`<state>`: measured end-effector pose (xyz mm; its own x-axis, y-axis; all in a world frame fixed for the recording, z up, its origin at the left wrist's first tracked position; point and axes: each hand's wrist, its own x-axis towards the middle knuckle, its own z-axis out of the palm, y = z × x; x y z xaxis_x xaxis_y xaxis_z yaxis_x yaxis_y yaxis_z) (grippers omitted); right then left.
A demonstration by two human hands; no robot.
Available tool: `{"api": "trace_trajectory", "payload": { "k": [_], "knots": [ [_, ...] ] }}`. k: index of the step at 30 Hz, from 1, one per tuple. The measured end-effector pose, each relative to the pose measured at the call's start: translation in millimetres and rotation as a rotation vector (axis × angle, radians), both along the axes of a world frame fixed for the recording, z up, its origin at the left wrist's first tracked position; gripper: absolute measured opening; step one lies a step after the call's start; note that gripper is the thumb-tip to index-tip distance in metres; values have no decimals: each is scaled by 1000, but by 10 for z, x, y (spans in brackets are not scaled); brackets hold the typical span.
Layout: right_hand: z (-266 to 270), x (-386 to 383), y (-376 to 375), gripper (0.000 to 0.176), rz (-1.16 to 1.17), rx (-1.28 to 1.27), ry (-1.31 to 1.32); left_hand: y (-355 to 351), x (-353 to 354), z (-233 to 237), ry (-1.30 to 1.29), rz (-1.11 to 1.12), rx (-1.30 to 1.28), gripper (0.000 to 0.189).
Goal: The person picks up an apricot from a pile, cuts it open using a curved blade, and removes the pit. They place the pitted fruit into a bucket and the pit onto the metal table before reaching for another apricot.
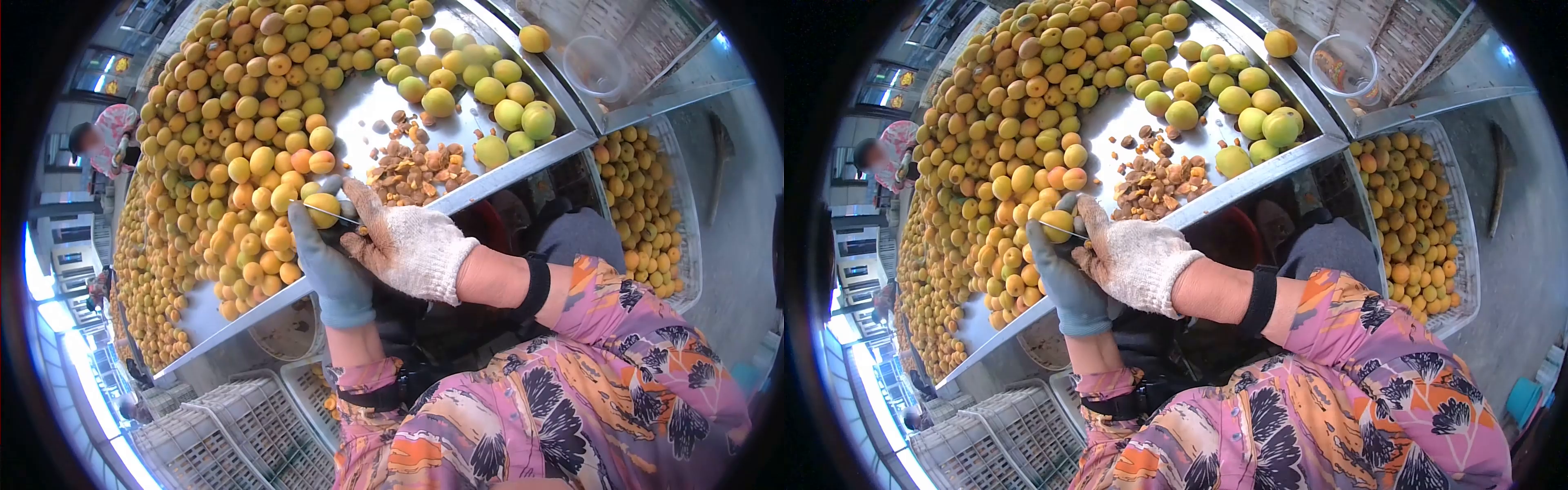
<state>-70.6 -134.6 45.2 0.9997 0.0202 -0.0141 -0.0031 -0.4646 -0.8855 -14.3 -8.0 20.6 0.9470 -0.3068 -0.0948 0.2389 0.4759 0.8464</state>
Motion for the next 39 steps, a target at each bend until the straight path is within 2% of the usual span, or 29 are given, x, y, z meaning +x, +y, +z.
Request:
{"api": "trace_trajectory", "payload": {
  "k": [3, 7, 9, 13, 15, 16, 18, 20, 22, 29, 34, 35, 38, 39],
  "knots": [
    [15, 7, -48, 46, 7, -30, 45, -133, -58, 93, 153, 117, 122, 52],
    [17, 7, -99, 37, 7, -158, 43, -79, -44, 114, 131, 75, 173, 52],
    [16, -8, -121, 35, 32, -209, 80, -10, -8, 158, -195, 7, 658, 47],
    [-25, -28, -174, 30, 47, -254, 71, 73, -31, 212, -103, -64, 687, 41],
    [-62, 4, -213, 31, 29, -252, 94, 117, -27, 156, -279, -199, 864, 38],
    [-75, 11, -220, 31, 31, -252, 95, 101, -35, 118, -277, -198, 864, 38],
    [-95, 15, -242, 34, -10, -112, 105, 17, -58, 45, -517, -200, 785, 36],
    [-182, 50, -230, 32, -30, -73, 93, 24, -39, 60, -504, -208, 797, 37],
    [-250, 95, -233, 30, 87, -24, 94, 37, -36, 72, -548, -231, 877, 37],
    [-210, 121, -345, 26, 222, 108, 110, -13, -81, 24, -828, -104, 889, 33],
    [-182, 179, -428, 23, 322, 75, 225, -44, -119, -41, -814, -89, 793, 33],
    [-196, 182, -461, 26, 284, 219, 221, -47, -154, -52, -812, -93, 793, 33],
    [99, 155, -522, 29, 287, 193, 418, -65, -200, -6, -856, -45, 755, 35],
    [85, 173, -512, 29, 286, 193, 417, -43, -161, 16, -1006, -49, 877, 38]
  ]
}}
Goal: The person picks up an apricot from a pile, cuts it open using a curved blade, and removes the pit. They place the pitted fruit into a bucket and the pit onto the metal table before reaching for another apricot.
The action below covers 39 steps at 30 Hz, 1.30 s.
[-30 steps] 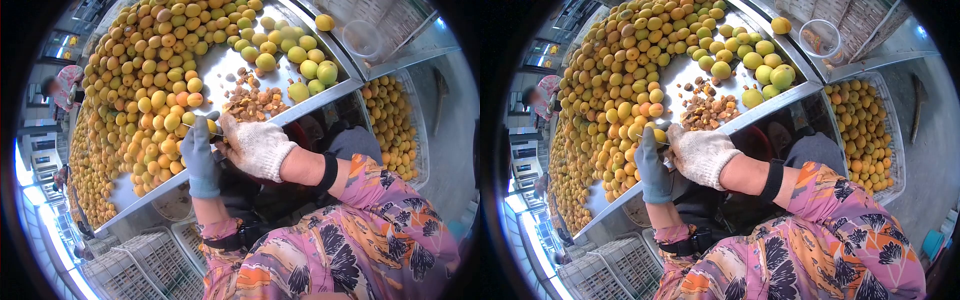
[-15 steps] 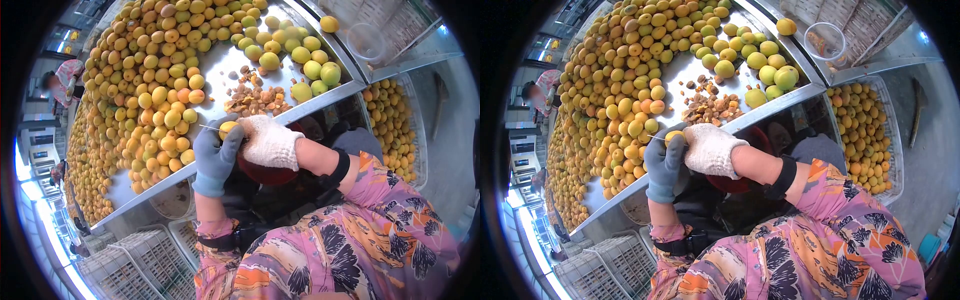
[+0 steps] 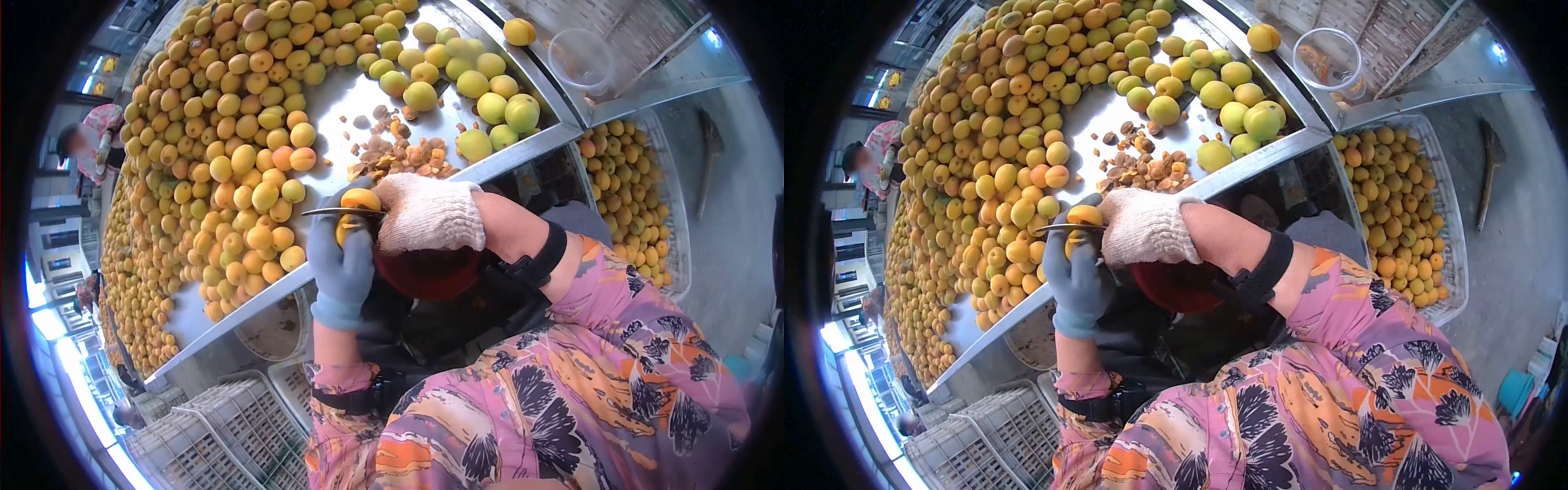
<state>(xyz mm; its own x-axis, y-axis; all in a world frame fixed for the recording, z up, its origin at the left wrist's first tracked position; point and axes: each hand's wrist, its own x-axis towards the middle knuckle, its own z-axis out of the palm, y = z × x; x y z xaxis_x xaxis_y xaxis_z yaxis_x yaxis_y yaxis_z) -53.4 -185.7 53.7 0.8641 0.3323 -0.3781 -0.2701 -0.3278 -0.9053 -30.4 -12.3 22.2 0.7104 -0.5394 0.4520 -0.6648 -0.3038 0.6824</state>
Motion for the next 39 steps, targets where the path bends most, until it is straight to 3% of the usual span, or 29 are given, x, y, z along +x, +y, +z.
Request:
{"api": "trace_trajectory", "payload": {
  "k": [1, 2, 5, 7, 9, 11, 12, 14, 15, 17, 18, 19, 20, 21, 23, 24, 25, 27, 28, 30, 31, 32, 33, 34, 35, 36, 37, 38, 39],
  "knots": [
    [-32, 29, 28, 29, 21, -58, -28, 11, 23, 34, -150, -8, 124, 42],
    [-67, 49, 48, 29, 42, -116, -57, 14, -9, 78, 504, 37, -165, 39],
    [-158, 67, 100, 32, -36, -169, -307, 39, 48, 32, 528, 93, -127, 36],
    [-20, 62, 77, 35, 7, -302, -215, 99, 97, -74, 563, 178, -127, 32],
    [-23, 12, 49, 44, -200, -267, -258, 167, 149, -149, 602, 263, -131, 30],
    [-107, 3, 61, 49, -240, -228, -268, 241, 187, -183, -283, 151, 311, 28],
    [-137, -4, 75, 45, -310, -173, -358, 211, 167, -149, -281, 151, 312, 28],
    [-204, 22, 83, 40, -383, -119, -447, 113, 116, -48, 577, 282, 21, 31],
    [-218, 71, 90, 36, -387, -22, -368, 116, 122, -34, 578, 280, 21, 31],
    [-197, 96, 43, 33, -392, 76, -290, 148, 148, -11, 87, -12, 134, 24],
    [-90, 73, -23, 26, -414, 314, -92, 152, 161, -38, 86, -15, 133, 24],
    [-30, 57, -63, 21, -429, 551, 108, 158, 178, -89, 338, 22, -9, 27],
    [-64, 55, -65, 18, -441, 618, 127, 154, 191, -117, 589, 60, -152, 30],
    [-54, 45, -52, 18, -441, 618, 126, 75, 148, -31, 588, 59, -152, 30],
    [-6, 33, 8, 19, -431, 431, 62, -136, 26, 222, 1269, -129, -915, 36],
    [39, 60, 10, 25, -341, 253, 62, -163, 49, 117, 961, -44, -637, 41],
    [-32, 75, 38, 25, -341, 253, 62, -138, 54, 64, 961, -44, -637, 41],
    [-178, 90, 98, 26, -333, 33, -349, -130, 46, 24, 1246, -192, -852, 46],
    [-172, 78, 81, 26, -334, -20, -294, -103, 43, -24, 1248, -191, -852, 46],
    [-130, 62, 108, 25, -375, -107, -354, -48, 38, -112, 1018, -112, -604, 44],
    [-113, 54, 121, 25, -418, -196, -416, -78, 13, -125, 1018, -113, -603, 44],
    [-100, 45, 131, 25, -420, -197, -417, -141, -37, -142, 827, -26, -535, 39],
    [-93, 31, 146, 23, -445, -125, -399, -182, -68, -143, 638, 59, -463, 35],
    [-83, 27, 156, 22, -470, -54, -380, -122, -11, -170, 640, 57, -461, 35],
    [-66, 38, 159, 22, -472, -54, -379, -7, 98, -217, 1002, -16, -701, 34],
    [-42, 55, 158, 21, -592, 155, -361, 0, 152, -163, 1363, -94, -940, 33],
    [-16, 72, 149, 20, -706, 366, -342, -23, 144, -126, 1363, -94, -941, 33],
    [2, 57, 70, 17, -747, 778, -278, -49, 118, -78, 1312, 67, -844, 33],
    [-6, 108, 69, 24, -838, 940, -348, -101, 76, -17, 1257, 226, -744, 34]
  ]
}}
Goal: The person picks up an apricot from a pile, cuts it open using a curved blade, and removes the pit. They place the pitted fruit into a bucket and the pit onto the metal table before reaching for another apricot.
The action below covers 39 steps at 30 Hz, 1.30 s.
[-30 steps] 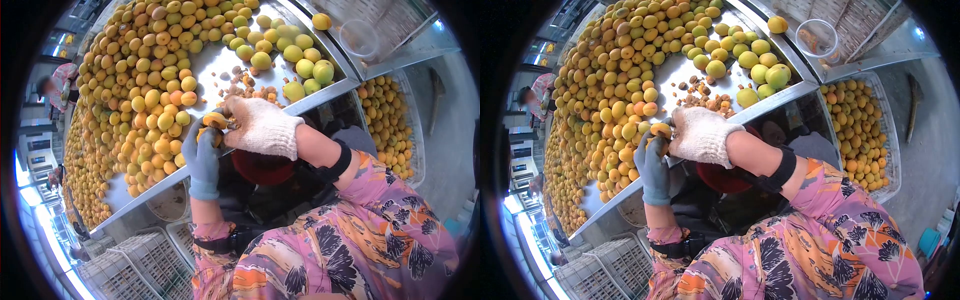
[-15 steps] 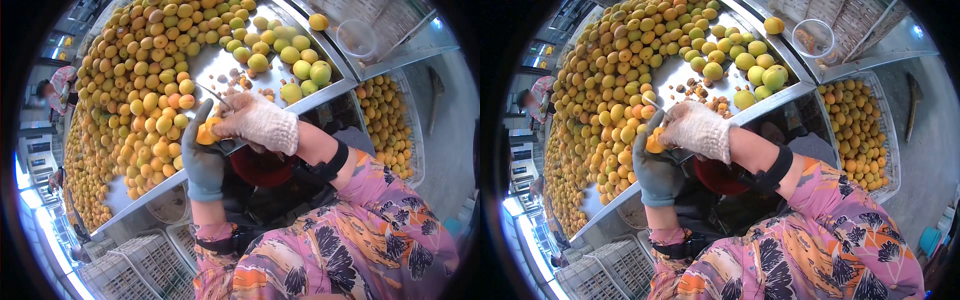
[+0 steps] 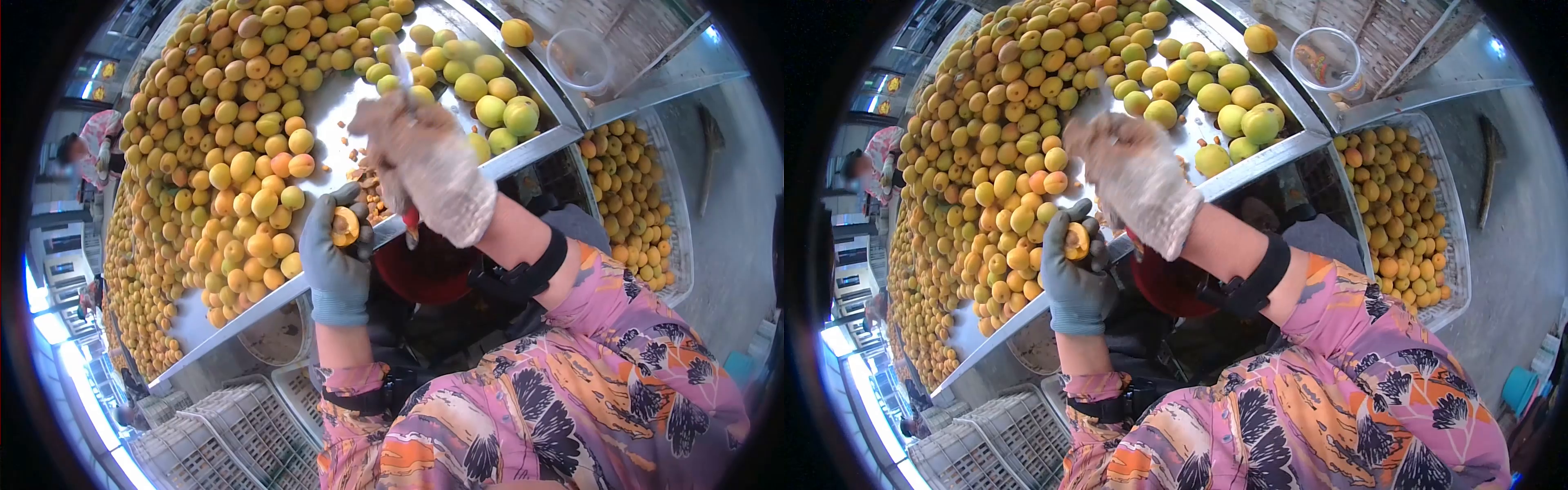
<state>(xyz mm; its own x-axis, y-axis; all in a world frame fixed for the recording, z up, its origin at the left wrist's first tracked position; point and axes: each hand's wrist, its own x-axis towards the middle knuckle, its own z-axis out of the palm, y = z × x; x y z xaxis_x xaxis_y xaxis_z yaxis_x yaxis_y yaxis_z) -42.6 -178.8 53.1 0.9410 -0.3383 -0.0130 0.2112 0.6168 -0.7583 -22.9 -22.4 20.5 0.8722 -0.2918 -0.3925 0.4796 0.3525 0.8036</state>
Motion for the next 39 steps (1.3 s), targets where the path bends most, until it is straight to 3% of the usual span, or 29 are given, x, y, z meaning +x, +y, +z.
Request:
{"api": "trace_trajectory", "payload": {
  "k": [1, 3, 5, 6, 7, 9, 12, 14, 16, 18, 22, 24, 25, 27, 32, 34, 38, 39],
  "knots": [
    [4, 4, -62, 28, 12, 67, 13, -52, -51, 0, 0, 1, 1, 34],
    [35, -16, -129, 32, 20, 135, 29, -157, -137, -22, -545, 4, 446, 39],
    [56, -25, -104, 38, -25, 213, -27, -78, -152, -13, -597, -97, 529, 30],
    [54, -27, -82, 38, -34, 214, -25, -51, -148, -9, -653, -193, 612, 44],
    [52, -24, -54, 37, -84, 180, -52, -55, -137, -28, -652, -202, 610, 44],
    [42, -5, -18, 35, -156, 150, -109, -78, -124, -69, -322, -96, 385, 64],
    [73, -11, 23, 32, -266, 50, -108, -134, -199, -26, -420, -102, 499, 67],
    [41, -63, -30, 30, -161, 3, -137, -152, -208, -45, -485, -100, 533, 60],
    [82, -84, -26, 16, -31, 140, -257, -175, -207, -80, -617, -98, 599, 46],
    [128, -136, 16, 13, -97, 79, -284, -204, -195, -124, -751, -100, 665, 35],
    [164, -143, 78, 9, -270, -219, -446, -202, -186, -192, -945, -102, 760, 32],
    [149, -125, 34, 10, -227, -404, -426, -164, -157, -175, -1325, -174, 1048, 36],
    [131, -97, 25, 10, -224, -403, -423, -165, -164, -138, -1321, -174, 1049, 36],
    [78, -32, 22, 11, -8, 188, -275, -156, -184, -37, -1178, -274, 1090, 51],
    [9, 88, -60, 27, -61, 208, -151, -145, -174, -67, -1338, -189, 1035, 57],
    [14, 94, -71, 35, -91, 218, -89, -145, -195, -123, -937, -222, 893, 50],
    [-55, 118, -93, 36, -61, 192, -102, -167, -160, 8, -807, -361, 921, 29],
    [-61, 127, -108, 36, -56, 194, -102, -269, -175, 99, -298, -207, 494, 27]
  ]
}}
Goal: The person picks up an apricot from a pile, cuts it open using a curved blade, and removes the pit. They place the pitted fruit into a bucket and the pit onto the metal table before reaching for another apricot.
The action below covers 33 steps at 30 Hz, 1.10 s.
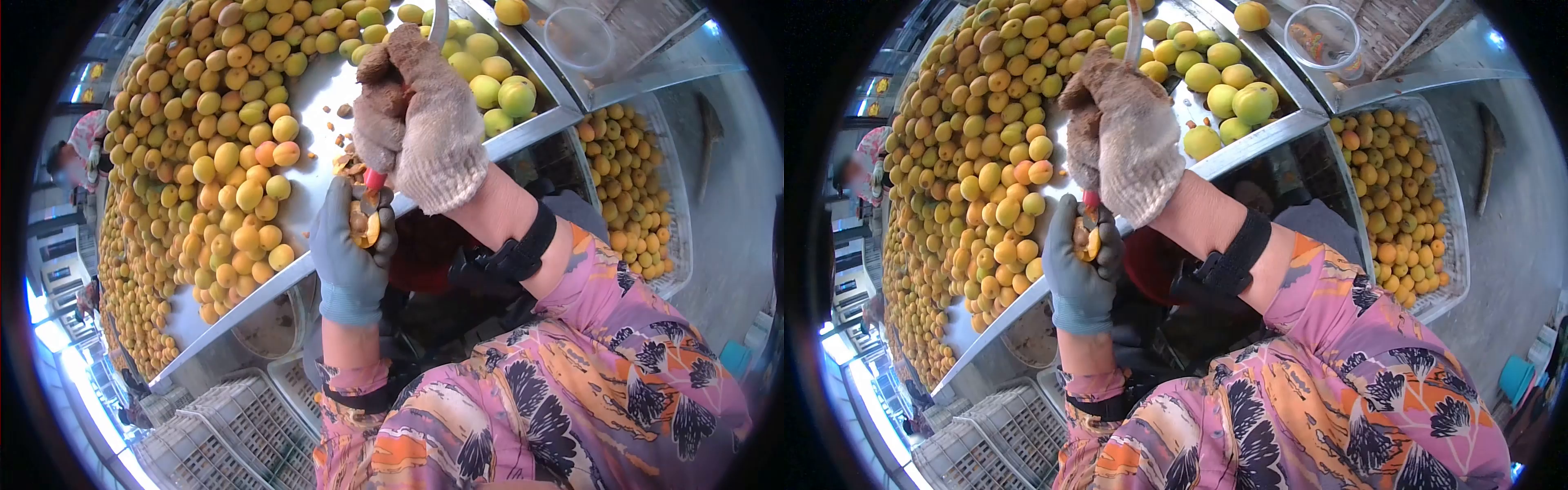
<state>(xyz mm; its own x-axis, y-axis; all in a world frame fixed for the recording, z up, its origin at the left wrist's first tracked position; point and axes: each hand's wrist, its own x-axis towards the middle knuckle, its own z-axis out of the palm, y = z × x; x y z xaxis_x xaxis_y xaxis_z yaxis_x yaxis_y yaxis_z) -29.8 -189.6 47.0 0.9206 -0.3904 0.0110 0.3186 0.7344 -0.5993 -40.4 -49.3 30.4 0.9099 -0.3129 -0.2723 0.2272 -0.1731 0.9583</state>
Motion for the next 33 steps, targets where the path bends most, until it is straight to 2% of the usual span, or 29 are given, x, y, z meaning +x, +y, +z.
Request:
{"api": "trace_trajectory", "payload": {
  "k": [1, 2, 4, 7, 11, 13, 14, 15, 16, 17, 19, 21, 23, 25, 26, 27, 29, 33],
  "knots": [
    [-5, 4, -20, 36, 67, 132, 17, -42, -11, 50, 494, 219, -411, 37],
    [-12, 15, -30, 36, 134, 264, 35, -13, -10, 57, 494, 225, -411, 37],
    [-47, 57, -35, 36, 140, 339, 51, 52, 6, 66, 640, 55, -625, 36],
    [-104, 91, 12, 36, 159, 437, 59, 97, 80, 24, 752, 31, -696, 33],
    [-78, 79, 71, 33, 135, 473, 110, 108, 154, -11, 698, 170, -702, 29],
    [-85, 81, 79, 31, 127, 440, 120, -1, 128, 95, 261, 422, -384, 26],
    [-136, 86, 87, 27, 149, 211, 100, 169, 264, -45, 453, 357, -560, 29],
    [-84, 86, 95, 24, 168, -17, 77, 197, 294, -61, 448, 358, -563, 29],
    [62, 21, 85, 21, 240, -261, 314, 216, 314, -61, 398, 355, -552, 28],
    [17, -16, 161, 21, 242, -262, 308, 231, 331, -75, 347, 353, -540, 29],
    [-109, -60, 312, 21, 287, -867, 180, 195, 355, -177, 261, 420, -558, 30],
    [-100, -144, 346, 24, 221, -1400, 108, 177, 362, -226, 166, 315, -654, 37],
    [-122, -166, 388, 26, 197, -1431, 66, 248, 343, -225, 206, 272, -628, 33],
    [-104, -206, 399, 25, 145, -1571, 124, 233, 301, -192, 183, 172, -639, 27],
    [-97, -218, 393, 23, 152, -1581, 117, 281, 346, -275, 37, 83, -387, 26],
    [-110, -215, 389, 23, 151, -1581, 115, 284, 347, -304, 35, 83, -387, 26],
    [-151, -207, 387, 20, 110, -1636, 68, 280, 336, -345, 189, 124, -636, 28],
    [-136, -126, 261, 19, 259, -1631, 37, 144, 282, -149, 345, 286, -625, 29]
  ]
}}
